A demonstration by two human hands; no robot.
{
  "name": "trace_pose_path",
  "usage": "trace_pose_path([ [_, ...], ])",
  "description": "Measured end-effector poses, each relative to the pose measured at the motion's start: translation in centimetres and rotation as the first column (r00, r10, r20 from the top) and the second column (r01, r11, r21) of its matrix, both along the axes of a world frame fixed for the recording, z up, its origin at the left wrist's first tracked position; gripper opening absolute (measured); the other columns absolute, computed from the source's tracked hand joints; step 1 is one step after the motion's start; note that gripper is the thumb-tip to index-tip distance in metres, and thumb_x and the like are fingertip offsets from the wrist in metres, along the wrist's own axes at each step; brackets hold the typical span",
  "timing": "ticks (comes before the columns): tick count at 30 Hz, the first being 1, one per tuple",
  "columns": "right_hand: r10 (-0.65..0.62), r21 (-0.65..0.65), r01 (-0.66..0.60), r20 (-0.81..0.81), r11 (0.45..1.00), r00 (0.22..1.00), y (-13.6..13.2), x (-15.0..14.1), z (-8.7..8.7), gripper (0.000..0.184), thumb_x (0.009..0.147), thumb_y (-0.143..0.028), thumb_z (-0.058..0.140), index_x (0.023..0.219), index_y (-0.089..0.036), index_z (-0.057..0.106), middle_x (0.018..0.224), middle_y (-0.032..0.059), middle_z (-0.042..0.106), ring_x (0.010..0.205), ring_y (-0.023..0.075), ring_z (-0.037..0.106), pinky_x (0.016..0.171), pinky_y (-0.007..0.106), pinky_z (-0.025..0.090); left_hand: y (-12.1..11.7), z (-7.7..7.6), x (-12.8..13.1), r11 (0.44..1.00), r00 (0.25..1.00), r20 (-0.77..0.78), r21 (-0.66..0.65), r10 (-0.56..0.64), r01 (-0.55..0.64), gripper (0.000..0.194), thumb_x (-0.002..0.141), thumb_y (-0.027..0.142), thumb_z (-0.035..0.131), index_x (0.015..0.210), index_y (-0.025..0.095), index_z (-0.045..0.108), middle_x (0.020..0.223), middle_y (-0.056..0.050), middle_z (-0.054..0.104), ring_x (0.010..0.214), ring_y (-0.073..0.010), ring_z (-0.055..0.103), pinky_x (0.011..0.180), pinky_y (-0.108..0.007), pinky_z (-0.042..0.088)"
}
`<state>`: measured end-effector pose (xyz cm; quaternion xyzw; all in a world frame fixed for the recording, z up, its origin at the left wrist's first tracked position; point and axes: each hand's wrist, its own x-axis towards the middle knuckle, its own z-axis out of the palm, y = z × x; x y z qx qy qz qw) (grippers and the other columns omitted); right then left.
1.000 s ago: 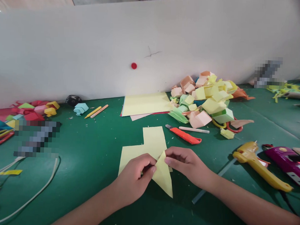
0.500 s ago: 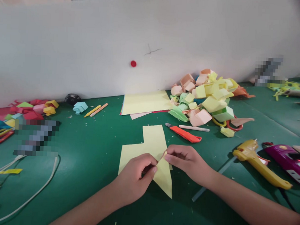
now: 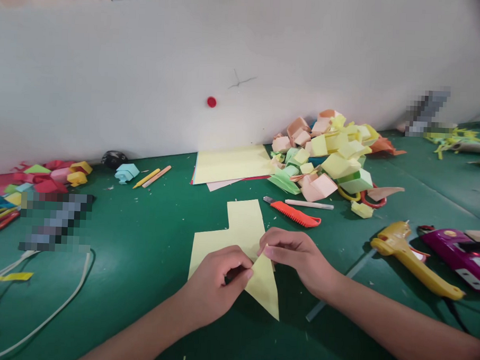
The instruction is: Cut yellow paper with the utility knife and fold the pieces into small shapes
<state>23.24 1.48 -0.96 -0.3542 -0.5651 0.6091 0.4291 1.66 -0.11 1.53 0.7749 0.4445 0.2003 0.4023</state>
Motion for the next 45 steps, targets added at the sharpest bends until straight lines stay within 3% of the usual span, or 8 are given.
trace_pose_path([
  [5, -0.003, 0.032, 0.005, -0.064, 0.999, 0.998, 0.6, 0.1, -0.1, 0.021, 0.091, -0.034, 0.065, 0.077, -0.019, 0.069, 0.081, 0.0017, 0.057, 0.068, 0.0145, 0.047, 0.064, 0.03, 0.037, 0.2, -0.4, 0.1, 0.999, 1.0, -0.007, -0.036, 0.016, -0.016, 0.012, 0.089, 0.018, 0.054, 0.078, 0.02, 0.06, 0.079, 0.001, 0.059, 0.071, -0.0133, 0.053, 0.061, -0.023, 0.038],
  [12, 0.028, 0.076, -0.035, 0.092, 0.996, 0.995, 1.2, 0.5, 0.3, 0.02, 0.092, -0.037, 0.064, 0.083, -0.019, 0.065, 0.077, -0.0001, 0.054, 0.071, 0.0152, 0.045, 0.064, 0.03, 0.035, 0.3, -0.4, 0.0, 0.994, 0.997, -0.002, -0.078, 0.071, -0.071, 0.012, 0.088, 0.023, 0.056, 0.077, 0.019, 0.06, 0.077, 0.002, 0.06, 0.066, -0.0129, 0.05, 0.059, -0.024, 0.037],
  [22, -0.077, 0.133, 0.053, 0.18, 0.99, 0.981, 1.1, 0.2, 0.5, 0.018, 0.092, -0.032, 0.062, 0.08, -0.02, 0.061, 0.078, -0.0006, 0.053, 0.071, 0.0151, 0.044, 0.064, 0.03, 0.035, 0.7, -0.3, 0.0, 0.983, 0.991, 0.033, -0.136, 0.133, -0.127, 0.014, 0.088, 0.029, 0.056, 0.08, 0.02, 0.062, 0.075, 0.001, 0.06, 0.067, -0.0137, 0.051, 0.059, -0.024, 0.038],
  [30, 0.009, 0.076, -0.024, 0.193, 0.997, 0.981, 0.9, 0.3, 0.5, 0.021, 0.093, -0.04, 0.063, 0.085, -0.021, 0.063, 0.077, -0.0009, 0.052, 0.07, 0.0152, 0.045, 0.063, 0.03, 0.035, 0.9, -0.2, -0.1, 0.972, 0.984, 0.06, -0.176, 0.166, -0.153, 0.019, 0.088, 0.035, 0.057, 0.079, 0.019, 0.061, 0.075, 0.0, 0.059, 0.067, -0.0145, 0.051, 0.06, -0.025, 0.039],
  [36, -0.095, 0.172, 0.057, 0.219, 0.984, 0.971, 0.9, 0.3, 0.5, 0.023, 0.093, -0.037, 0.064, 0.078, -0.02, 0.06, 0.078, -0.0004, 0.053, 0.071, 0.0153, 0.047, 0.064, 0.03, 0.037, 0.9, -0.2, 0.0, 0.969, 0.98, 0.101, -0.197, 0.169, -0.147, 0.02, 0.088, 0.037, 0.059, 0.081, 0.019, 0.062, 0.074, 0.0, 0.059, 0.066, -0.0143, 0.051, 0.059, -0.025, 0.04],
  [45, -0.119, 0.149, 0.087, 0.217, 0.985, 0.969, 0.9, 0.4, 0.7, 0.028, 0.093, -0.04, 0.063, 0.075, -0.02, 0.058, 0.075, -0.0006, 0.051, 0.068, 0.015, 0.045, 0.061, 0.029, 0.036, 1.2, -0.5, -0.2, 0.952, 0.97, 0.137, -0.259, 0.201, -0.161, 0.022, 0.086, 0.04, 0.062, 0.082, 0.018, 0.066, 0.076, -0.001, 0.063, 0.068, -0.0155, 0.056, 0.063, -0.026, 0.045],
])
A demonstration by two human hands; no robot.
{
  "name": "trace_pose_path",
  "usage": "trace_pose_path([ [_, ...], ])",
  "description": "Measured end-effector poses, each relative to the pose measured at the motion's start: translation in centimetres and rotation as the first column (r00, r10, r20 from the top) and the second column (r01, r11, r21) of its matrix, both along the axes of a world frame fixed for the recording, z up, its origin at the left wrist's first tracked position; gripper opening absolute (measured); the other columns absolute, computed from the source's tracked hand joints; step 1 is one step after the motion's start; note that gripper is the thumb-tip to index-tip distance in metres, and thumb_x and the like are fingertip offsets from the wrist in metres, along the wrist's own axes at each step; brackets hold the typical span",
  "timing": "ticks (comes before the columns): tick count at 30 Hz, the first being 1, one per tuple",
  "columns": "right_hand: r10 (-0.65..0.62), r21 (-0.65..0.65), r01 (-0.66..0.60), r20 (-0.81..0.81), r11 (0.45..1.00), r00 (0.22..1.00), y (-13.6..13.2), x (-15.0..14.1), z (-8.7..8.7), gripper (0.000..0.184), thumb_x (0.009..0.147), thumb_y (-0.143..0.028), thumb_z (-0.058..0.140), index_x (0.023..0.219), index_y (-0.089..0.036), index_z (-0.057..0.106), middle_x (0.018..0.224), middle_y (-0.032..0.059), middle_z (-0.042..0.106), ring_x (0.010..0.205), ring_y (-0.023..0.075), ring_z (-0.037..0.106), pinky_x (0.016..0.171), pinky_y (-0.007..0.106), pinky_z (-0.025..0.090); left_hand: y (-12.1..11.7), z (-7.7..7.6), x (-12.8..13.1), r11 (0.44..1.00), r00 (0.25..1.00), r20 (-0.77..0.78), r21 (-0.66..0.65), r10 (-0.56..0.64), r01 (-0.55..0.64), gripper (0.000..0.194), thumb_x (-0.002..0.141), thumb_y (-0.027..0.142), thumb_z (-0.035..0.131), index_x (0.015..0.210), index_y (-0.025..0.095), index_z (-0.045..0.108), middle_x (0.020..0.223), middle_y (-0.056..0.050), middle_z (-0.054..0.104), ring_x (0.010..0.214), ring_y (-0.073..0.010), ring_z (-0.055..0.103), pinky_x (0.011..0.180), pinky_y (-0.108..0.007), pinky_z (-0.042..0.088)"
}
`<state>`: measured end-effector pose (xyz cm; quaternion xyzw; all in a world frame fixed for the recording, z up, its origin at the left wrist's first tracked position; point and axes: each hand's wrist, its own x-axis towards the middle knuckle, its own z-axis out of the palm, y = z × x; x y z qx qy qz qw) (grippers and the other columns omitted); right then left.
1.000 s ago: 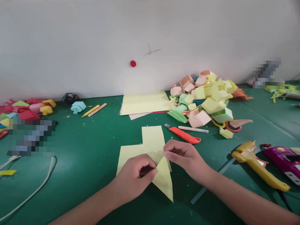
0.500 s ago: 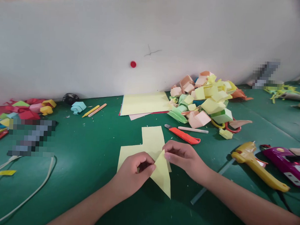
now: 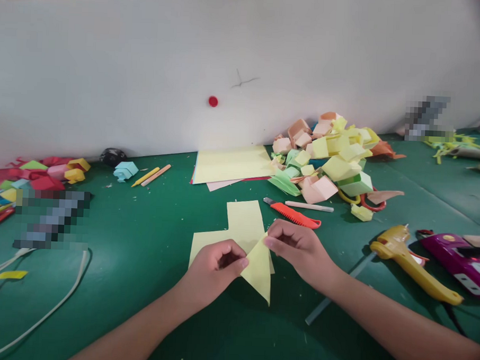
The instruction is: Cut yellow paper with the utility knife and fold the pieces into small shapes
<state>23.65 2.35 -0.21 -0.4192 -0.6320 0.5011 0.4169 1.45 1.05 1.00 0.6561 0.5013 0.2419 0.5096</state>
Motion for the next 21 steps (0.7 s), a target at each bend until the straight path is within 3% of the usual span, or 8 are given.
trace_pose_path([
  [5, -0.018, -0.002, 0.018, 0.01, 1.0, 1.0, 0.22, 0.08, -0.15, 0.027, 0.094, -0.042, 0.062, 0.077, -0.02, 0.059, 0.074, -0.0013, 0.052, 0.067, 0.0146, 0.044, 0.06, 0.029, 0.036, 0.16, 0.27, -0.11, 1.0, 1.0, 0.005, -0.018, -0.004, 0.005, 0.022, 0.087, 0.038, 0.061, 0.082, 0.017, 0.067, 0.072, -0.001, 0.065, 0.066, -0.0154, 0.06, 0.064, -0.027, 0.047],
  [10, -0.008, -0.05, 0.009, 0.033, 0.999, 0.999, 0.34, 0.17, -0.1, 0.031, 0.093, -0.047, 0.061, 0.077, -0.02, 0.06, 0.073, -0.0011, 0.052, 0.067, 0.0147, 0.045, 0.061, 0.029, 0.036, 0.21, 0.41, -0.24, 0.999, 0.999, -0.036, 0.045, 0.024, -0.023, 0.024, 0.088, 0.038, 0.059, 0.078, 0.018, 0.065, 0.069, 0.0, 0.062, 0.062, -0.0135, 0.057, 0.058, -0.025, 0.045],
  [14, 0.07, -0.076, -0.064, 0.072, 0.995, 0.995, 0.29, 0.17, -0.21, 0.029, 0.091, -0.047, 0.064, 0.079, -0.02, 0.061, 0.076, -0.0009, 0.054, 0.067, 0.0143, 0.045, 0.06, 0.029, 0.036, 0.47, 0.03, -0.35, 0.996, 0.997, 0.02, 0.053, 0.07, -0.071, 0.024, 0.088, 0.039, 0.06, 0.077, 0.017, 0.064, 0.07, 0.0, 0.062, 0.061, -0.0125, 0.057, 0.057, -0.024, 0.047],
  [21, 0.038, -0.095, -0.024, 0.154, 0.995, 0.987, 0.23, 0.02, -0.22, 0.032, 0.089, -0.047, 0.064, 0.072, -0.02, 0.061, 0.072, -0.0006, 0.055, 0.065, 0.0145, 0.047, 0.059, 0.029, 0.036, 0.59, -0.2, -0.52, 0.997, 0.993, 0.089, 0.006, 0.073, -0.074, 0.024, 0.087, 0.039, 0.062, 0.076, 0.018, 0.063, 0.065, 0.001, 0.059, 0.057, -0.0108, 0.054, 0.053, -0.022, 0.045],
])
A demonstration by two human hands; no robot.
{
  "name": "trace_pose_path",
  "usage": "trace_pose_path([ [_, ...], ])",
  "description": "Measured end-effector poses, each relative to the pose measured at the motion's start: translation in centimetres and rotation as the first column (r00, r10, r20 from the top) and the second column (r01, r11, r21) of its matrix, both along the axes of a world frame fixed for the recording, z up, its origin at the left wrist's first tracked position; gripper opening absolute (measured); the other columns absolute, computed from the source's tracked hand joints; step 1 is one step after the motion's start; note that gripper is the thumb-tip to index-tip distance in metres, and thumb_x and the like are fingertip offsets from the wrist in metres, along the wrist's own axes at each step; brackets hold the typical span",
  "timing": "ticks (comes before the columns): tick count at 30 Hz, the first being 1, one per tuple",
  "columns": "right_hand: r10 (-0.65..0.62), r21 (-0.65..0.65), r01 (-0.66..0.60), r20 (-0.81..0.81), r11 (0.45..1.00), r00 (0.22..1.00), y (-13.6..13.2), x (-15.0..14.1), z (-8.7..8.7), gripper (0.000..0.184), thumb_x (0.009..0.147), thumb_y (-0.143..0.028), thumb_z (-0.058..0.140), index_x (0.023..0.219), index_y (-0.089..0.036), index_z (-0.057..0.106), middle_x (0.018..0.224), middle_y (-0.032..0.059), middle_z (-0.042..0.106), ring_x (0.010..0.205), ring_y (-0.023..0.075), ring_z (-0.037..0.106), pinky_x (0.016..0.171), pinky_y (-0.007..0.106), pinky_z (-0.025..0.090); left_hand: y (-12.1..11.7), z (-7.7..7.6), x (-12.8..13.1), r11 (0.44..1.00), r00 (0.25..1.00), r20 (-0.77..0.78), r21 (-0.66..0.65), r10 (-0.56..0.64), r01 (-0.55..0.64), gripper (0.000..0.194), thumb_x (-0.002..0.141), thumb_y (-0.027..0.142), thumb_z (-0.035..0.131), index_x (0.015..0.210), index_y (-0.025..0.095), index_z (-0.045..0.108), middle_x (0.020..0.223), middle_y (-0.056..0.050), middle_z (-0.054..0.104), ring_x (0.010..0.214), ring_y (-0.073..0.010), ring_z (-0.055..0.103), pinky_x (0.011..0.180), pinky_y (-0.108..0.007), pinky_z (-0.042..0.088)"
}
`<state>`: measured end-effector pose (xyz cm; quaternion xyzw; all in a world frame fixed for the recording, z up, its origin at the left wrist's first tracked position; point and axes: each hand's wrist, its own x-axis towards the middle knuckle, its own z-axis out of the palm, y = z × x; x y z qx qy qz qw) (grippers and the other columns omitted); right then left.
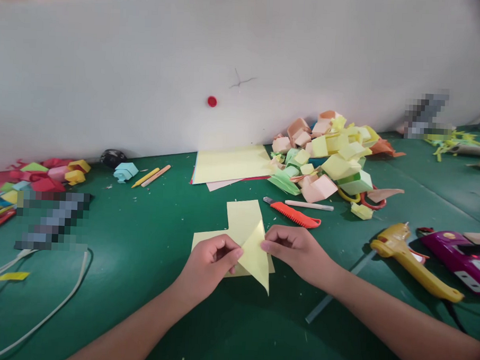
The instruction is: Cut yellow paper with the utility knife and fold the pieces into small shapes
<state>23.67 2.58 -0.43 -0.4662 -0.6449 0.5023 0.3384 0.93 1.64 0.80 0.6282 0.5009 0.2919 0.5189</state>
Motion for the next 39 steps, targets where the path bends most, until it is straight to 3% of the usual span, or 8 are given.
trace_pose_path([
  [5, 0.009, -0.017, -0.01, -0.015, 1.0, 1.0, -0.06, 0.04, 0.09, 0.032, 0.089, -0.047, 0.065, 0.072, -0.019, 0.061, 0.071, -0.0013, 0.054, 0.065, 0.014, 0.045, 0.058, 0.029, 0.035, -0.11, 0.27, 0.19, 1.0, 1.0, 0.016, 0.0, 0.019, -0.019, 0.025, 0.085, 0.041, 0.063, 0.075, 0.017, 0.063, 0.063, 0.002, 0.057, 0.056, -0.0108, 0.053, 0.052, -0.022, 0.045],
  [10, 0.106, -0.017, -0.105, 0.046, 0.994, 0.993, -0.26, 0.03, -0.05, 0.029, 0.089, -0.044, 0.065, 0.074, -0.02, 0.061, 0.071, -0.0017, 0.053, 0.063, 0.0136, 0.044, 0.057, 0.028, 0.034, 0.03, 0.05, 0.05, 0.998, 0.998, 0.021, 0.017, 0.052, -0.053, 0.025, 0.086, 0.04, 0.063, 0.076, 0.017, 0.062, 0.062, 0.002, 0.057, 0.055, -0.0098, 0.052, 0.052, -0.021, 0.045],
  [15, 0.069, -0.011, -0.068, 0.061, 0.998, 0.996, -0.36, 0.02, -0.03, 0.032, 0.089, -0.045, 0.064, 0.071, -0.02, 0.06, 0.069, -0.0017, 0.054, 0.062, 0.0134, 0.045, 0.055, 0.027, 0.033, 0.04, -0.02, -0.05, 0.997, 0.998, 0.017, 0.037, 0.061, -0.062, 0.027, 0.086, 0.042, 0.062, 0.076, 0.017, 0.062, 0.061, 0.001, 0.058, 0.054, -0.0106, 0.053, 0.051, -0.021, 0.046],
  [20, 0.158, -0.039, -0.156, 0.054, 0.987, 0.986, -0.25, 0.1, -0.14, 0.029, 0.087, -0.045, 0.068, 0.074, -0.02, 0.063, 0.07, -0.0014, 0.054, 0.061, 0.0127, 0.044, 0.054, 0.027, 0.033, 0.15, -0.07, -0.16, 0.992, 0.995, 0.044, 0.081, 0.089, -0.092, 0.028, 0.087, 0.043, 0.062, 0.075, 0.017, 0.062, 0.06, 0.002, 0.058, 0.054, -0.0104, 0.053, 0.053, -0.022, 0.046],
  [39, 0.127, -0.053, -0.12, 0.17, 0.991, 0.977, -0.46, 0.0, 0.13, 0.026, 0.084, -0.044, 0.071, 0.073, -0.021, 0.068, 0.072, -0.0002, 0.062, 0.064, 0.0145, 0.051, 0.057, 0.029, 0.036, 0.47, -0.36, -0.54, 0.982, 0.983, 0.116, 0.104, 0.146, -0.158, 0.022, 0.09, 0.033, 0.062, 0.075, 0.017, 0.063, 0.06, 0.003, 0.059, 0.055, -0.0085, 0.052, 0.055, -0.02, 0.045],
])
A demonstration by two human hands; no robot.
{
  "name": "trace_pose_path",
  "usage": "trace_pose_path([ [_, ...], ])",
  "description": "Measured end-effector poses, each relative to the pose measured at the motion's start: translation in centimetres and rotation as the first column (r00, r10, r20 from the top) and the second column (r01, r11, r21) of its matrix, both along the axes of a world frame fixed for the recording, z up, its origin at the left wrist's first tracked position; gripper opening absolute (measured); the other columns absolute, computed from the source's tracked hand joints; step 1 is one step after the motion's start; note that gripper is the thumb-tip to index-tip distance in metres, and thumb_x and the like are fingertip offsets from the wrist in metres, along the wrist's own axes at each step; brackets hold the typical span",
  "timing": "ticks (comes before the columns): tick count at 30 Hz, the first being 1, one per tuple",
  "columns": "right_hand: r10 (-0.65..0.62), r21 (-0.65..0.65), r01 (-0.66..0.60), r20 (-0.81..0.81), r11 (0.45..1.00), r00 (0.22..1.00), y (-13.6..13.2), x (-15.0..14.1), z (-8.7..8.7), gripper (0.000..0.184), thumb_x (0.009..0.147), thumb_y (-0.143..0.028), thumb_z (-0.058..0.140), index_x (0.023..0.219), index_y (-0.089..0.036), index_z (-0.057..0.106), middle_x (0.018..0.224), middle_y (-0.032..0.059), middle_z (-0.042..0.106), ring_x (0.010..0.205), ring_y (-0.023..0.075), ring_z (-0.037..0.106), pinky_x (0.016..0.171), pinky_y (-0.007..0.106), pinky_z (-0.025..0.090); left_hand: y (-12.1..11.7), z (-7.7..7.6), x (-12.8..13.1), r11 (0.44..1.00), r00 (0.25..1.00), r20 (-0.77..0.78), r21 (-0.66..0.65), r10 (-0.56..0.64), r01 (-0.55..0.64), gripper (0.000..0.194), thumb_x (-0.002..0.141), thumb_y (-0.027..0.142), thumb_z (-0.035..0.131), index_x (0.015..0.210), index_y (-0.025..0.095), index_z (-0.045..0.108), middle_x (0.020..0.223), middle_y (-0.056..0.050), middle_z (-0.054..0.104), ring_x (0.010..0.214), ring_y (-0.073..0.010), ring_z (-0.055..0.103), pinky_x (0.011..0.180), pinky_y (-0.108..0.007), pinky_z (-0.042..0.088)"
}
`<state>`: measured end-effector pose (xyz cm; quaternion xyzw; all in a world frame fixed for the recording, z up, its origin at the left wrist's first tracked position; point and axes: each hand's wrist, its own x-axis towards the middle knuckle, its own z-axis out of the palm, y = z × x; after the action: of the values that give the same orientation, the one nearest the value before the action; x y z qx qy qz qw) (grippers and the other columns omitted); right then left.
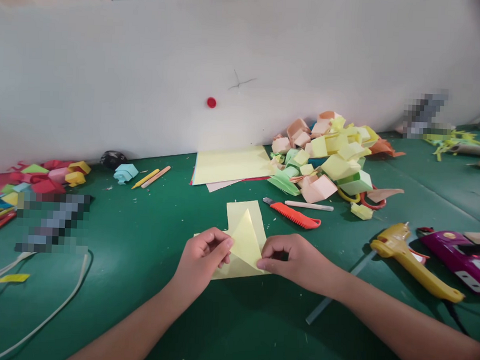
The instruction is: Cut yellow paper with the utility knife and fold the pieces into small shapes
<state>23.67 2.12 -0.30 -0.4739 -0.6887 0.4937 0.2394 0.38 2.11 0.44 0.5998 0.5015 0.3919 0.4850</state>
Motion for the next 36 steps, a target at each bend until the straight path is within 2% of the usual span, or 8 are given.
trace_pose_path([
  [12, 0.014, -0.039, -0.015, -0.025, 0.999, 1.0, 0.1, 0.0, 0.0, 0.024, 0.081, -0.043, 0.074, 0.074, -0.02, 0.07, 0.075, -0.0011, 0.064, 0.065, 0.0136, 0.053, 0.059, 0.028, 0.038, 0.3, -0.3, -0.2, 0.99, 0.995, 0.011, -0.099, -0.099, 0.099, 0.025, 0.089, 0.042, 0.065, 0.083, 0.017, 0.065, 0.062, 0.002, 0.059, 0.055, -0.0093, 0.051, 0.054, -0.021, 0.042],
  [16, 0.032, -0.037, -0.032, -0.021, 0.999, 0.999, 0.1, 0.0, 0.0, 0.024, 0.082, -0.043, 0.073, 0.074, -0.02, 0.069, 0.075, -0.001, 0.063, 0.065, 0.0137, 0.053, 0.059, 0.028, 0.038, 0.4, -0.5, -0.3, 0.979, 0.987, -0.023, -0.132, -0.16, 0.156, 0.03, 0.089, 0.043, 0.064, 0.074, 0.017, 0.061, 0.06, 0.003, 0.056, 0.053, -0.0086, 0.048, 0.05, -0.019, 0.038],
  [21, 0.052, -0.035, -0.053, -0.019, 0.998, 0.998, 0.1, 0.3, 0.3, 0.022, 0.084, -0.04, 0.07, 0.074, -0.02, 0.068, 0.073, -0.0017, 0.061, 0.064, 0.013, 0.052, 0.057, 0.027, 0.037, 0.3, -0.5, -0.4, 0.986, 0.987, -0.061, -0.087, -0.149, 0.143, 0.031, 0.088, 0.04, 0.065, 0.067, 0.017, 0.06, 0.058, 0.002, 0.057, 0.052, -0.0082, 0.048, 0.05, -0.019, 0.037],
  [29, 0.008, 0.045, -0.007, -0.017, 0.999, 1.0, 0.1, 0.5, 1.0, 0.02, 0.088, -0.034, 0.066, 0.073, -0.02, 0.065, 0.075, -0.0016, 0.06, 0.067, 0.0136, 0.053, 0.061, 0.027, 0.039, 0.7, -0.5, -0.2, 0.971, 0.989, -0.02, -0.194, -0.146, 0.139, 0.036, 0.087, 0.046, 0.063, 0.067, 0.016, 0.063, 0.061, 0.0, 0.06, 0.05, -0.0089, 0.049, 0.049, -0.021, 0.039],
  [31, 0.007, 0.147, -0.005, -0.014, 0.989, 1.0, 0.0, 0.5, 1.0, 0.02, 0.09, -0.03, 0.064, 0.073, -0.02, 0.064, 0.077, -0.0011, 0.059, 0.07, 0.0136, 0.055, 0.063, 0.027, 0.04, 0.6, -0.6, -0.2, 0.983, 0.984, -0.096, -0.124, -0.149, 0.137, 0.033, 0.09, 0.045, 0.061, 0.073, 0.017, 0.064, 0.062, 0.0, 0.059, 0.051, -0.0093, 0.049, 0.049, -0.021, 0.039],
  [33, 0.02, 0.254, -0.022, 0.01, 0.967, 1.0, 0.0, 0.6, 0.9, 0.021, 0.092, -0.026, 0.061, 0.073, -0.02, 0.063, 0.079, -0.0007, 0.058, 0.071, 0.0133, 0.056, 0.064, 0.027, 0.041, 0.3, -0.6, -0.3, 0.993, 0.973, -0.223, 0.092, -0.058, 0.081, 0.024, 0.091, 0.04, 0.061, 0.08, 0.018, 0.063, 0.065, 0.002, 0.057, 0.052, -0.0098, 0.047, 0.049, -0.022, 0.038],
  [35, 0.033, 0.344, -0.045, 0.041, 0.938, 0.999, -0.2, 0.7, 0.8, 0.021, 0.094, -0.024, 0.06, 0.073, -0.02, 0.063, 0.08, -0.0002, 0.058, 0.073, 0.0135, 0.055, 0.065, 0.027, 0.041, -0.4, -0.5, -0.2, 0.895, 0.943, -0.315, 0.443, 0.105, 0.049, 0.015, 0.091, 0.031, 0.063, 0.083, 0.019, 0.058, 0.07, 0.002, 0.054, 0.057, -0.0106, 0.046, 0.051, -0.023, 0.038],
  [36, 0.036, 0.397, -0.057, 0.06, 0.916, 0.998, -0.3, 0.7, 0.6, 0.021, 0.094, -0.023, 0.059, 0.074, -0.019, 0.062, 0.079, 0.0002, 0.058, 0.073, 0.014, 0.055, 0.065, 0.027, 0.041, -0.8, -0.3, -0.1, 0.787, 0.925, -0.338, 0.612, 0.172, 0.077, 0.013, 0.09, 0.026, 0.063, 0.081, 0.019, 0.056, 0.073, 0.001, 0.053, 0.06, -0.0113, 0.047, 0.054, -0.024, 0.039],
])
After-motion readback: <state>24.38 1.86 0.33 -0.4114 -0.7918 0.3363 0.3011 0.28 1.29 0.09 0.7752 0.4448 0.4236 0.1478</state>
